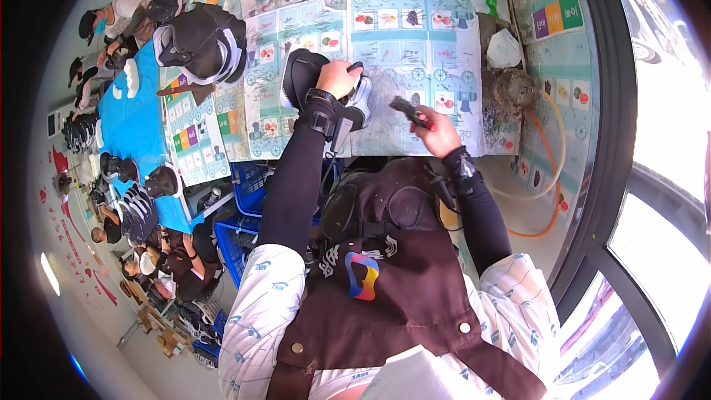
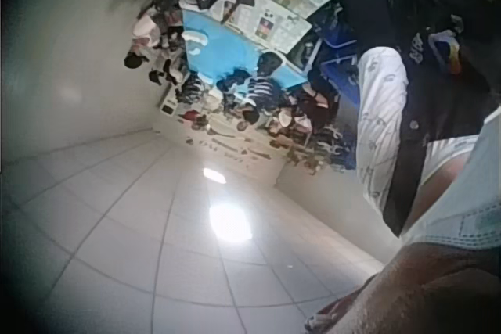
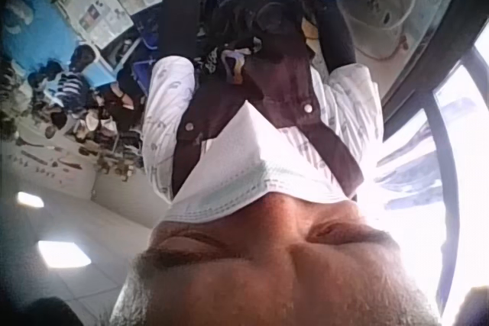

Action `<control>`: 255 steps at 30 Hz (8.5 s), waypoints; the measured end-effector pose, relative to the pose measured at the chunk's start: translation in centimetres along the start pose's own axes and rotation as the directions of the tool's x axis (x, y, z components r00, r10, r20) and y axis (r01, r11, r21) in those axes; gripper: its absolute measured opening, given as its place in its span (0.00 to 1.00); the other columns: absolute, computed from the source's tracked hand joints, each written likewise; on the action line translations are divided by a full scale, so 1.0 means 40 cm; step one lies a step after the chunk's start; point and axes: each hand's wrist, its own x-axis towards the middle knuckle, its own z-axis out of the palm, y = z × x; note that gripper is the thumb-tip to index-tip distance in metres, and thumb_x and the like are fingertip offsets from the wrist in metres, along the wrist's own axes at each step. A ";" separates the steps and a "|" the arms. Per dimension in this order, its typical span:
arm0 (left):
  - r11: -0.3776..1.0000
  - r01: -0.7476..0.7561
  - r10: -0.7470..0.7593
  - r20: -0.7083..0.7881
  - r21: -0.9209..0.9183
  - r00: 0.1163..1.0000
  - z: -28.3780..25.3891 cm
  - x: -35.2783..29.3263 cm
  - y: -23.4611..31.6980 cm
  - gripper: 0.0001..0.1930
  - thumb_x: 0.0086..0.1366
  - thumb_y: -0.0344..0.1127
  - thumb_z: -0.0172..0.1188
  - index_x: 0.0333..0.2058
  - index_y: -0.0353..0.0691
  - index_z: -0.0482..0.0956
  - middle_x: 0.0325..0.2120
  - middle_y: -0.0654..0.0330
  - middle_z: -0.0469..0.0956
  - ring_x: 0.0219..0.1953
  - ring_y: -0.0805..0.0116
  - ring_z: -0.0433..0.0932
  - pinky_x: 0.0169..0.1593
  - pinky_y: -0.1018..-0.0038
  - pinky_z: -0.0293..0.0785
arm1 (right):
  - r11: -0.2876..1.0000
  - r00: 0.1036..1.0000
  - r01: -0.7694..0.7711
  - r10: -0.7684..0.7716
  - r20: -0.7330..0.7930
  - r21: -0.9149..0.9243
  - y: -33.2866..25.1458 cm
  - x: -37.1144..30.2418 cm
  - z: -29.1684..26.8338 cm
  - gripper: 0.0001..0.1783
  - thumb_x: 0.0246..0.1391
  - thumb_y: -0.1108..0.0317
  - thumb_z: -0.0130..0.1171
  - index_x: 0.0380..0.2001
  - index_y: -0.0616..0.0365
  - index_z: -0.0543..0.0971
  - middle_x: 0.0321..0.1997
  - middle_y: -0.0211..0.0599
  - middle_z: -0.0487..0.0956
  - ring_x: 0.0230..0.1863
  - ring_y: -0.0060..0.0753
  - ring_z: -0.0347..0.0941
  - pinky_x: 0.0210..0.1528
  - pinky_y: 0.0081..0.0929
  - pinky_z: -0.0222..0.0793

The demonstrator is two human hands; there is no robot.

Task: Manually assembling shoe components and using a tool to apply pressure or adhesive to the sole area.

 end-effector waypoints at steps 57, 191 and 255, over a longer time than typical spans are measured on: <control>0.956 -0.200 0.292 -0.669 0.213 0.683 -0.030 -0.213 -0.016 0.14 0.58 0.32 0.66 0.43 0.42 0.79 0.36 0.51 0.76 0.39 0.46 0.79 0.41 0.55 0.76 | 0.973 0.980 -0.115 0.078 0.186 0.202 -0.020 0.012 0.010 0.16 0.47 0.72 0.58 0.42 0.59 0.81 0.35 0.37 0.87 0.39 0.37 0.82 0.46 0.31 0.74; -0.001 0.183 -0.434 0.165 -0.983 0.886 -0.104 -0.261 -0.204 0.12 0.63 0.35 0.65 0.45 0.43 0.77 0.36 0.63 0.80 0.37 0.69 0.80 0.40 0.70 0.78 | 0.795 0.884 -0.078 -0.225 -0.410 -0.602 0.331 0.087 0.017 0.21 0.46 0.75 0.62 0.47 0.64 0.75 0.48 0.55 0.75 0.54 0.60 0.71 0.56 0.47 0.71; 0.686 0.201 -0.070 0.211 -0.699 0.975 -0.266 -0.112 -0.248 0.22 0.72 0.30 0.60 0.62 0.34 0.70 0.53 0.61 0.78 0.53 0.71 0.78 0.57 0.72 0.76 | 0.938 0.944 0.328 -0.321 0.078 -0.114 -0.017 -0.060 -0.172 0.13 0.46 0.73 0.58 0.39 0.57 0.78 0.25 0.50 0.77 0.34 0.60 0.77 0.40 0.46 0.71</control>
